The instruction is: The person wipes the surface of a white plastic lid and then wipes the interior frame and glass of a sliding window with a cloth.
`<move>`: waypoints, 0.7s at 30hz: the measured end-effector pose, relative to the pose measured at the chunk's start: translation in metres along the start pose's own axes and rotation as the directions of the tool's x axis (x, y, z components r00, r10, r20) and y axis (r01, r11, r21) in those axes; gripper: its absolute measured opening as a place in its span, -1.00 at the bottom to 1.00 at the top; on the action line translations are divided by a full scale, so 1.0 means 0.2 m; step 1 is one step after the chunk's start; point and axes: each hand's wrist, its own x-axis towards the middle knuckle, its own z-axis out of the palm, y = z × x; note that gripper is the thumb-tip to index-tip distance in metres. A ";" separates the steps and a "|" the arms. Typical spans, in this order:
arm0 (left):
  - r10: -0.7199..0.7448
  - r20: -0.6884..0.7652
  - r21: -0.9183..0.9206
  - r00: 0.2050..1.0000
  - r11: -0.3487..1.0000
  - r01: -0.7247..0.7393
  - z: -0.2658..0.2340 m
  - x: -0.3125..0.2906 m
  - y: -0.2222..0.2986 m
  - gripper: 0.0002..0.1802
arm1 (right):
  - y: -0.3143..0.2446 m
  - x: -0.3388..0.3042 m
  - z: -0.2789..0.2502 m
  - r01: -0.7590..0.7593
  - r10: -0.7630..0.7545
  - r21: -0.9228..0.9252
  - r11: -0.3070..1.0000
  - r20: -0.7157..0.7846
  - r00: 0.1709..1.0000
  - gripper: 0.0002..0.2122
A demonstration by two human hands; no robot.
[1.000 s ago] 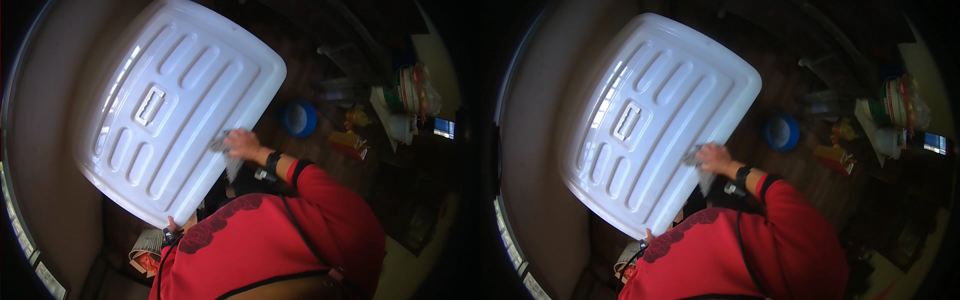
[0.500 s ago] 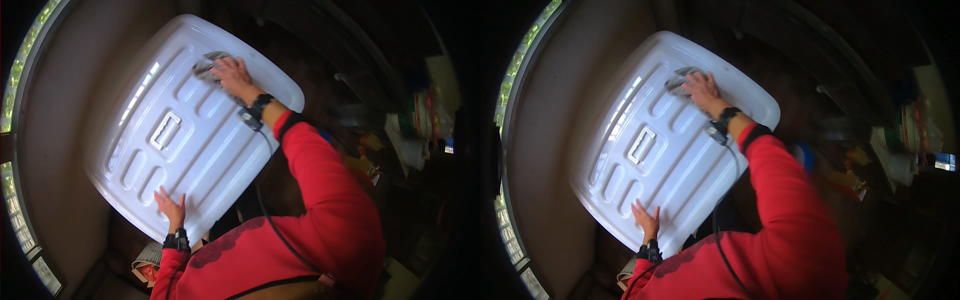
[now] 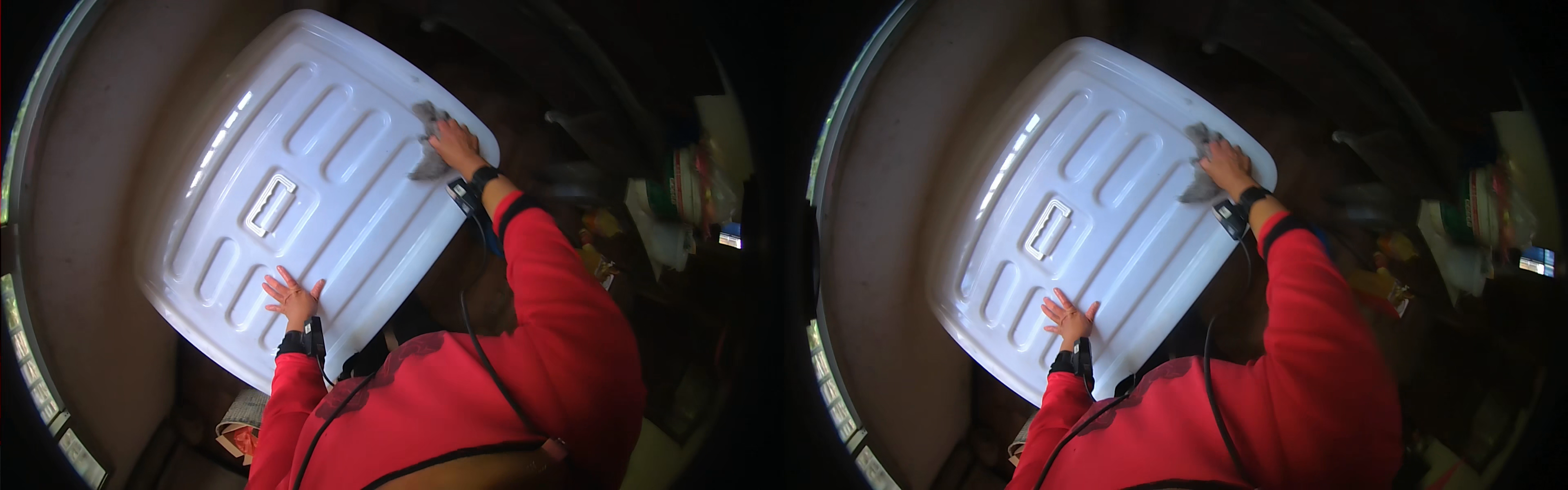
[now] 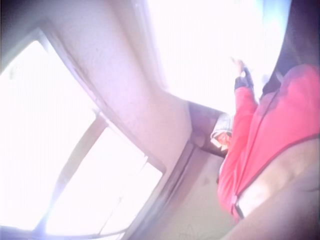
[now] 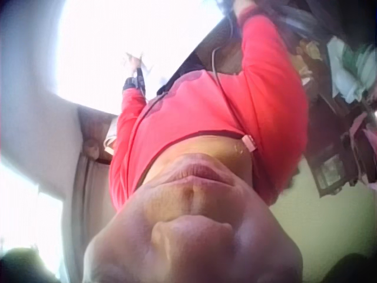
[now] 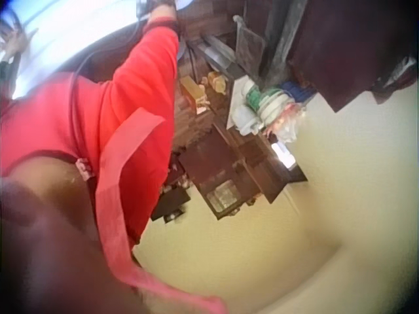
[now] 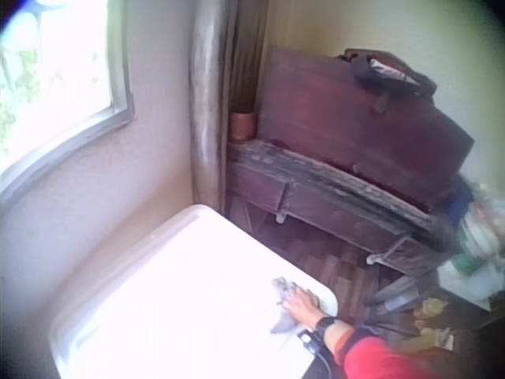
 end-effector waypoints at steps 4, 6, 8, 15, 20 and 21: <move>0.002 0.004 -0.034 1.000 0.999 -0.002 -0.02 0.00 0.01 0.29 | 0.03 -0.37 -0.04 -0.093 0.125 -0.152 0.984 0.224 0.967 -0.54; 0.013 0.013 -0.039 1.000 0.999 -0.013 -0.04 0.00 0.01 0.29 | -0.16 -0.55 -0.01 -0.024 0.049 -0.096 0.995 0.267 0.962 -0.53; -0.012 0.053 -0.019 0.999 1.000 0.013 -0.05 0.00 0.02 0.29 | -0.36 -0.69 0.00 0.211 -0.207 0.077 0.974 0.676 0.707 -0.48; -0.007 0.034 -0.006 0.999 1.000 0.007 -0.01 0.02 0.00 0.31 | -0.05 -0.38 -0.26 0.138 -0.160 -0.211 0.968 -0.091 0.983 -0.61; 0.003 -0.007 0.013 1.000 1.000 -0.003 0.03 0.05 -0.03 0.29 | 0.20 -0.15 -0.08 -0.031 0.106 -0.265 0.964 0.273 0.956 -0.54; -0.022 0.014 0.060 1.000 0.998 0.021 0.04 0.05 -0.03 0.28 | 0.19 -0.17 -0.06 0.042 0.086 -0.379 0.924 0.313 0.946 -0.61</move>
